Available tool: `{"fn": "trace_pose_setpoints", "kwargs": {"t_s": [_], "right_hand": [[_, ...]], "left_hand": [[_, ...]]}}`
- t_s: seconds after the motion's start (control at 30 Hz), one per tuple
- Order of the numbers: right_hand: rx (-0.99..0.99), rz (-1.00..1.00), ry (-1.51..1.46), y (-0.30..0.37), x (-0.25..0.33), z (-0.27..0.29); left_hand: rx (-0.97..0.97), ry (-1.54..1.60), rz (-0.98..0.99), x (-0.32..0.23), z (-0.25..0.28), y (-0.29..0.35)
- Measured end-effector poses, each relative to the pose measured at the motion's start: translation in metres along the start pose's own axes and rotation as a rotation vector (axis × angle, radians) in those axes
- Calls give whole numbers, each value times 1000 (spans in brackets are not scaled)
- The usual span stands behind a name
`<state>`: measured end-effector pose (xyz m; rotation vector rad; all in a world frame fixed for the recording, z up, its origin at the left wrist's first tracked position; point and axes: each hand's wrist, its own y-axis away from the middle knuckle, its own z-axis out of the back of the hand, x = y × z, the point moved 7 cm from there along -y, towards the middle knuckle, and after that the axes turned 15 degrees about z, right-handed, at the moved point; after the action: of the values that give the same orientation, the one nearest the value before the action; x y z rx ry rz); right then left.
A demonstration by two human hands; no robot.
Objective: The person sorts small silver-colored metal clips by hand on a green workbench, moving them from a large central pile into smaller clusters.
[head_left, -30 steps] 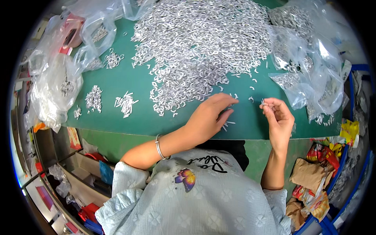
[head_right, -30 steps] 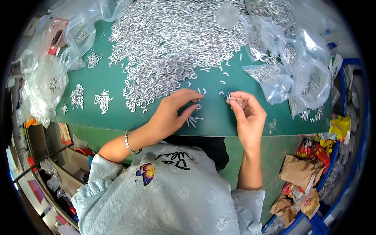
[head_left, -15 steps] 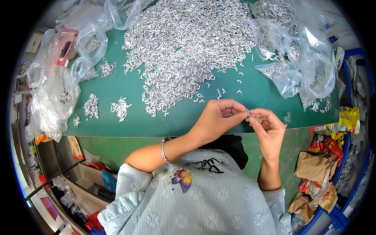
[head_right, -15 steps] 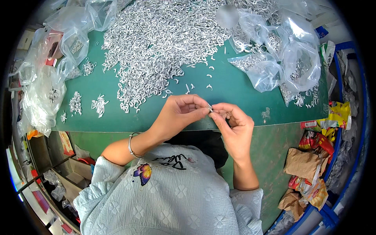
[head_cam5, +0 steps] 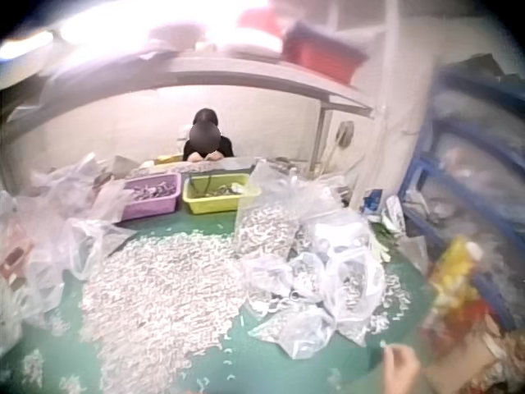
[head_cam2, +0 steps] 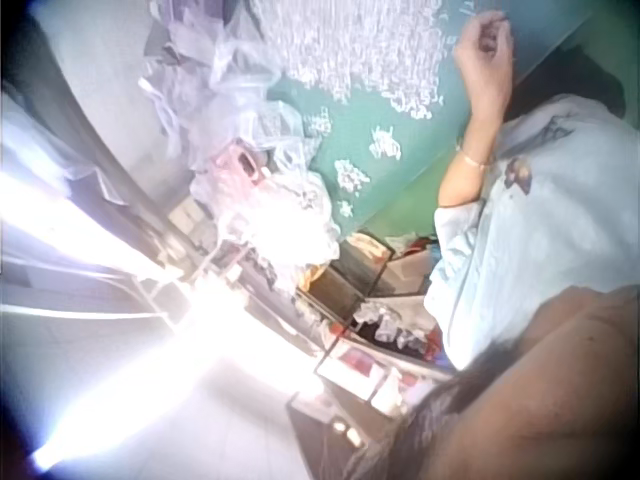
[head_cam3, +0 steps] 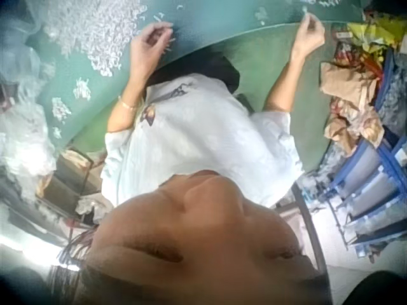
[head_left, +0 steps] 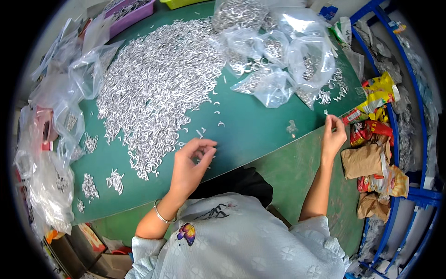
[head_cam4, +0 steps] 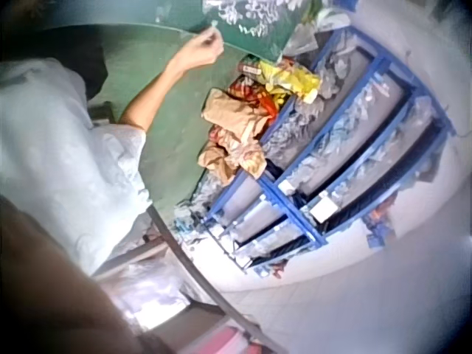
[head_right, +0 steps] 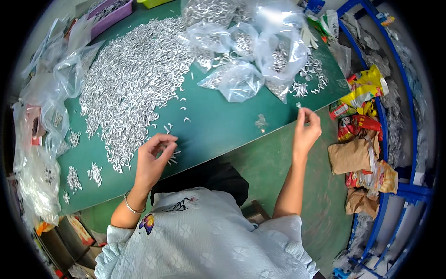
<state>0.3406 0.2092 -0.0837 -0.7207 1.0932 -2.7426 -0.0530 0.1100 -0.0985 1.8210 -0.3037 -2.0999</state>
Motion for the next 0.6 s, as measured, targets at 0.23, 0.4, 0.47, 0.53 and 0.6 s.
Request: {"fn": "trace_pose_setpoints", "kwargs": {"t_s": [0.23,0.4,0.47,0.53,0.6], "right_hand": [[-18,-6,177,-32,-111,-17],[68,70,425,-39,-89,-29],[74,95,468,-36,-90,-22],[-46,229,420,-37,-50,-6],[-41,249,239,-40,1,-8]], "left_hand": [[-52,-112,-80,-2,-1,-5],[-115,-164,-78,-1,10,-3],[-125,-239,-127,-6,11,-7],[-208,-339,-204,-11,22,-4],[-321,-467,-304,-11,33,-8]]}}
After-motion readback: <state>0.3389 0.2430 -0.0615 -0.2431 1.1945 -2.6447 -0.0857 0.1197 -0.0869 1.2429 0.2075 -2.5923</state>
